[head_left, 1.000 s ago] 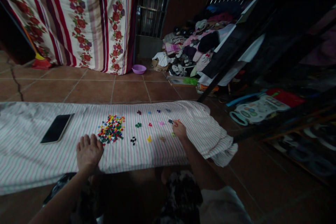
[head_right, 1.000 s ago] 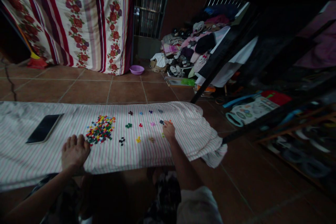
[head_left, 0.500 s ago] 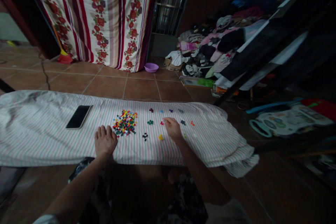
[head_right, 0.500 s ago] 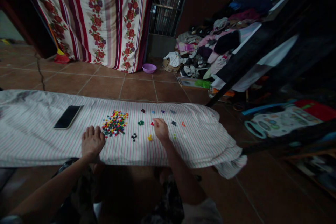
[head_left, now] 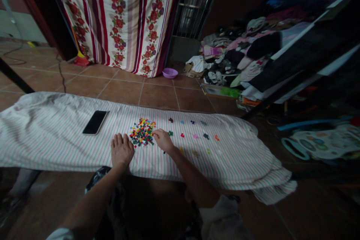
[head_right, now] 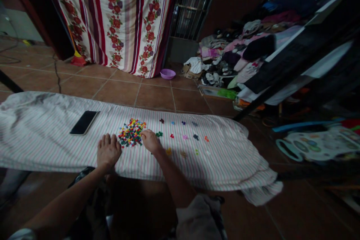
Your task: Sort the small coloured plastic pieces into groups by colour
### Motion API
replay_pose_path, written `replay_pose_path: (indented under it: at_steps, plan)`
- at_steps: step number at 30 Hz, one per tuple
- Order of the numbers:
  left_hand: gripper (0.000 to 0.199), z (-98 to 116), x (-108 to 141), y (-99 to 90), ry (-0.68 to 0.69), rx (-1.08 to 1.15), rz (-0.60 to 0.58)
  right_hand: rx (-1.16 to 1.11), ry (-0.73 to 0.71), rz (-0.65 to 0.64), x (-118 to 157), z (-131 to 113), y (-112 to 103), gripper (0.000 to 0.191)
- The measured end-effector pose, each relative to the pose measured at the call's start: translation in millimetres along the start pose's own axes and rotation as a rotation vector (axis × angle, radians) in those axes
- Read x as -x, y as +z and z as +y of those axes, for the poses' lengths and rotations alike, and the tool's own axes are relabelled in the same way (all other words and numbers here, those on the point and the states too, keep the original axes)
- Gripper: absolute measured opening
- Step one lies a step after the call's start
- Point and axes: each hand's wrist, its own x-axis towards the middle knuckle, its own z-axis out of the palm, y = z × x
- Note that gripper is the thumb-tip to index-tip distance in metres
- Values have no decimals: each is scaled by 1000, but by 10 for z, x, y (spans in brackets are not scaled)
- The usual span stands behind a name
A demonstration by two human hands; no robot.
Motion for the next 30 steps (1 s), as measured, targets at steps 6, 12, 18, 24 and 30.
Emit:
replay_pose_path:
  at_steps: [6, 12, 18, 24, 30]
  plan:
    - [51, -7, -6, 49, 8, -18, 33, 135, 65, -43, -240, -42, 34, 35]
    - [50, -3, -12, 47, -2, -4, 32, 232, 135, -98, -390, -67, 100, 38]
    - [51, -5, -6, 57, -10, 19, 25, 255, 142, -102, -426, -70, 118, 37]
    - [52, -2, -11, 60, -16, 38, 22, 264, 137, -96, -427, -72, 124, 35]
    - [52, -1, -8, 59, -11, 37, 35, 247, 134, -71, -445, -43, 160, 28]
